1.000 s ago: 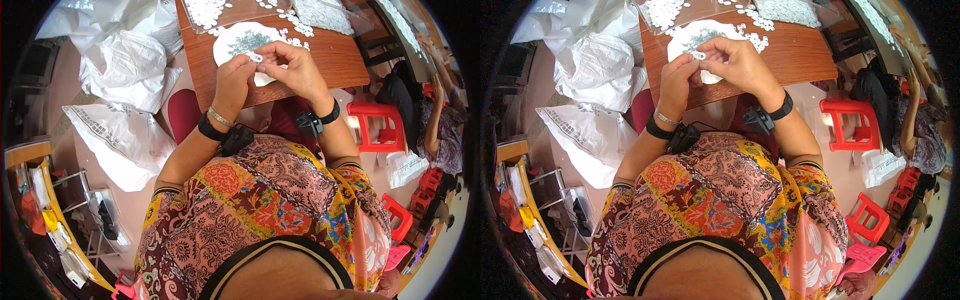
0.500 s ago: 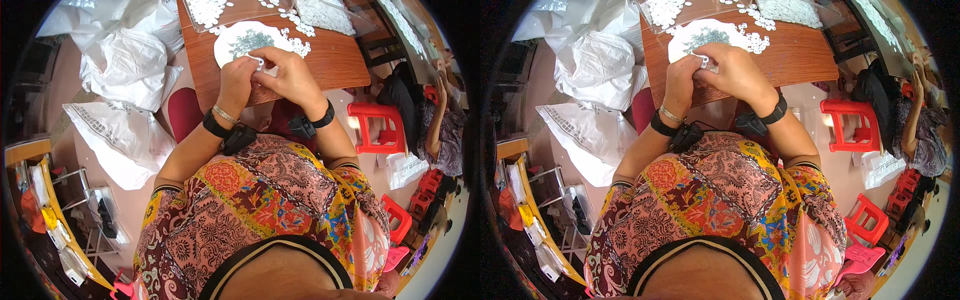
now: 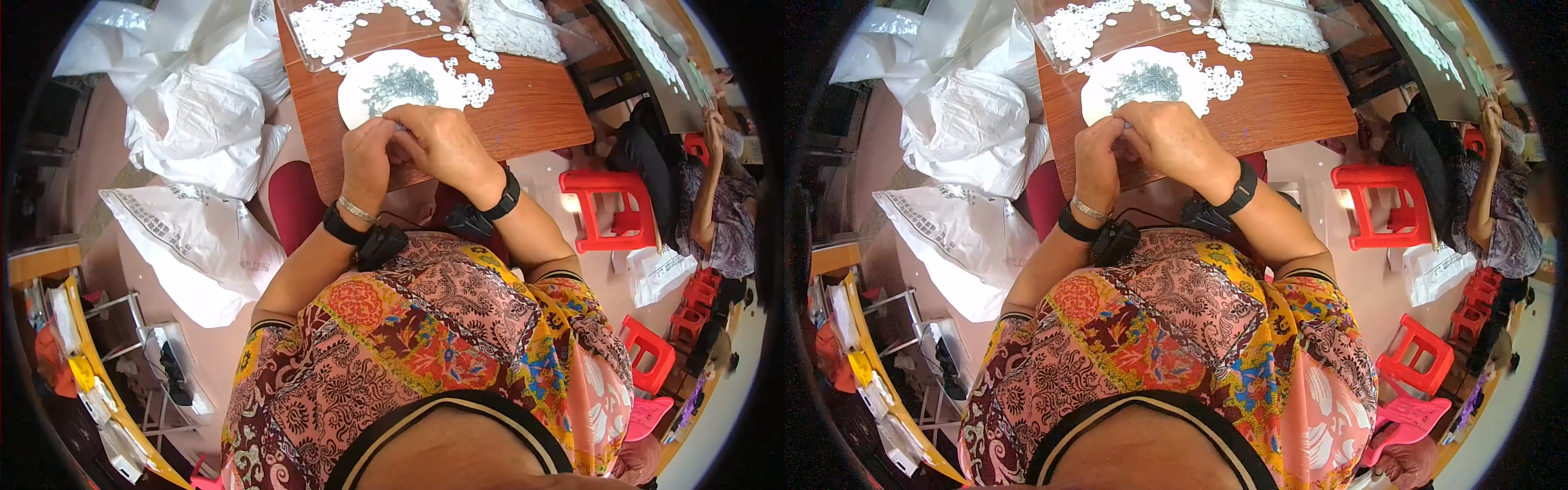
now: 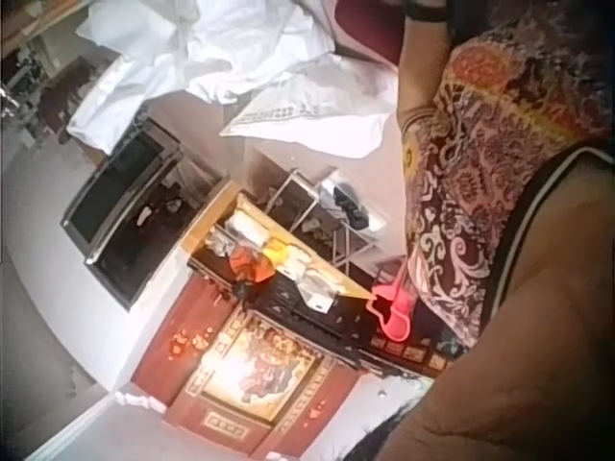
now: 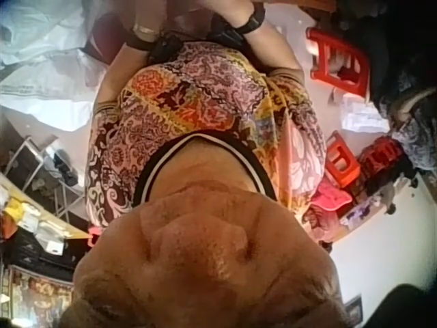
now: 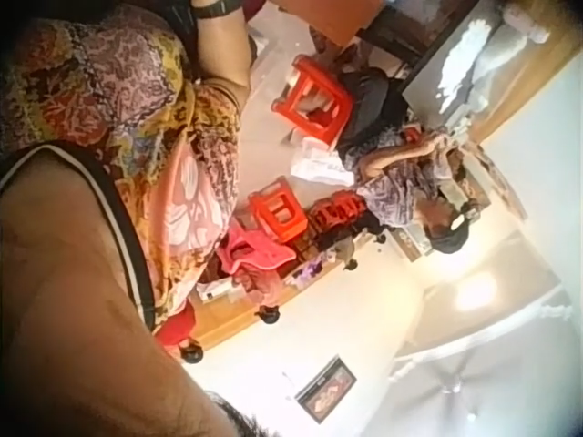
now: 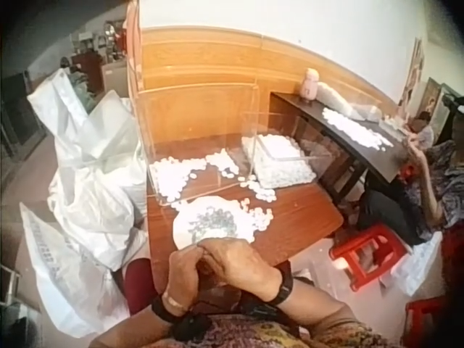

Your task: Sorting and inspecting small white circular components on a workbench.

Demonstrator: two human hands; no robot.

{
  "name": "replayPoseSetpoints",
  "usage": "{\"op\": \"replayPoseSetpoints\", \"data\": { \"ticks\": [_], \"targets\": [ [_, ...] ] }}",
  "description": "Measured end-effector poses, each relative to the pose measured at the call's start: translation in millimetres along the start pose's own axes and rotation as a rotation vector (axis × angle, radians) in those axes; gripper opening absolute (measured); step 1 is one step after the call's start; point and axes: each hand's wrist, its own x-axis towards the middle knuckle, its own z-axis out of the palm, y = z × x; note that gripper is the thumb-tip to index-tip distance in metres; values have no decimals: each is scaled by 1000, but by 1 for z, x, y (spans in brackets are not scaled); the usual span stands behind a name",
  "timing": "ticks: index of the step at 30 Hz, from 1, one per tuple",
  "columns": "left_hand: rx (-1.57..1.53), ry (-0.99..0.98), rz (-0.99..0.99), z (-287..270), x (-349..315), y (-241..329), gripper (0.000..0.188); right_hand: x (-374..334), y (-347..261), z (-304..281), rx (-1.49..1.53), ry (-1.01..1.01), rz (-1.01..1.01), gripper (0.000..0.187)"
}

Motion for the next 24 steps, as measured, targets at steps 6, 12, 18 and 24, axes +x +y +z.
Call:
{"op": "replayPoseSetpoints", "data": {
  "ticks": [6, 12, 18, 24],
  "targets": [
    [-94, 18, -23, 3, -1, 0, 28, 2, 3, 0, -37, 0, -17, 17],
    [-44, -34, 68, -4, -1, 11, 29, 30, 29, -48, -149, 183, -11, 23],
    [5, -53, 58, -6, -3, 15, 28, 94, 92, -137, -459, 576, 56, 23],
    [-39, -13, 29, -13, 0, 17, 24, 60, 138, -121, -619, 365, 167, 23]
  ]
}}
